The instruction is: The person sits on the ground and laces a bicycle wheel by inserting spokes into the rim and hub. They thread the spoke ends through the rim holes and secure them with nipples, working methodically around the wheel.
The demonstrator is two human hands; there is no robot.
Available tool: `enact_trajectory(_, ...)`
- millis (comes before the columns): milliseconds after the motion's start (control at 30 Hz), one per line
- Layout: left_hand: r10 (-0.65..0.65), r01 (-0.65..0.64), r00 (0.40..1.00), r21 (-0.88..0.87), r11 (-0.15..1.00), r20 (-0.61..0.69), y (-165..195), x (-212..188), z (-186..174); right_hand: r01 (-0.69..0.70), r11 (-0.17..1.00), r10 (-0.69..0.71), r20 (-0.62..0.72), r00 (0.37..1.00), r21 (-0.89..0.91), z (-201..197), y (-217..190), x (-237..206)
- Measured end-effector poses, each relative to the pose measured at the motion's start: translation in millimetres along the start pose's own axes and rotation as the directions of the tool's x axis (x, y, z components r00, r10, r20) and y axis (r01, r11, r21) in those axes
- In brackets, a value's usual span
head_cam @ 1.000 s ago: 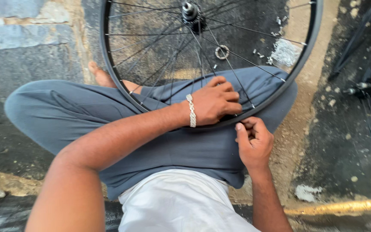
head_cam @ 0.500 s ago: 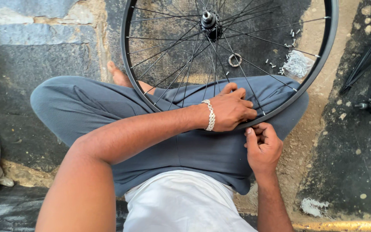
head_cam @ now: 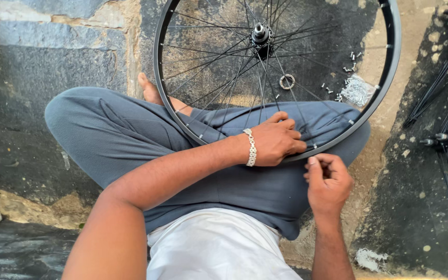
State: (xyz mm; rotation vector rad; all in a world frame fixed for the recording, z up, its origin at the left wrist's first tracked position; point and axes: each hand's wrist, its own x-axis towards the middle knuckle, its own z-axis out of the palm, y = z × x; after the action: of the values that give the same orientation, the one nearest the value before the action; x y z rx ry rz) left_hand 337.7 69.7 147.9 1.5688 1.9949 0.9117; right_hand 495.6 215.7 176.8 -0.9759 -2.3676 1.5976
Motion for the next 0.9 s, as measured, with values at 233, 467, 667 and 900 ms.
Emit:
enact_trajectory(233, 0.065, -0.068, 0.995, 0.031, 0.997, 0.081, -2, -62, -49, 0.285, 0.957, -0.286, -0.010, 0.958, -0.056, 1, -48, 21)
enact_trajectory(467, 0.055, -0.070, 0.995, 0.192, 0.979, 0.087, -10, -119, -72, 0.622, 0.727, -0.502, 0.394, 0.770, -0.290, 84, -91, 98)
enact_trajectory(667, 0.104, -0.063, 0.990, 0.361, 0.930, -0.095, -16, -144, -61, 0.782, 0.502, -0.642, 0.447, 0.623, -0.368, 171, -80, 172)
enact_trajectory(900, 0.007, 0.071, 0.972, 0.318, 0.946, -0.236, -24, -163, -50, 0.787, 0.460, -0.616, 0.490, 0.617, -0.411, 192, -70, 205)
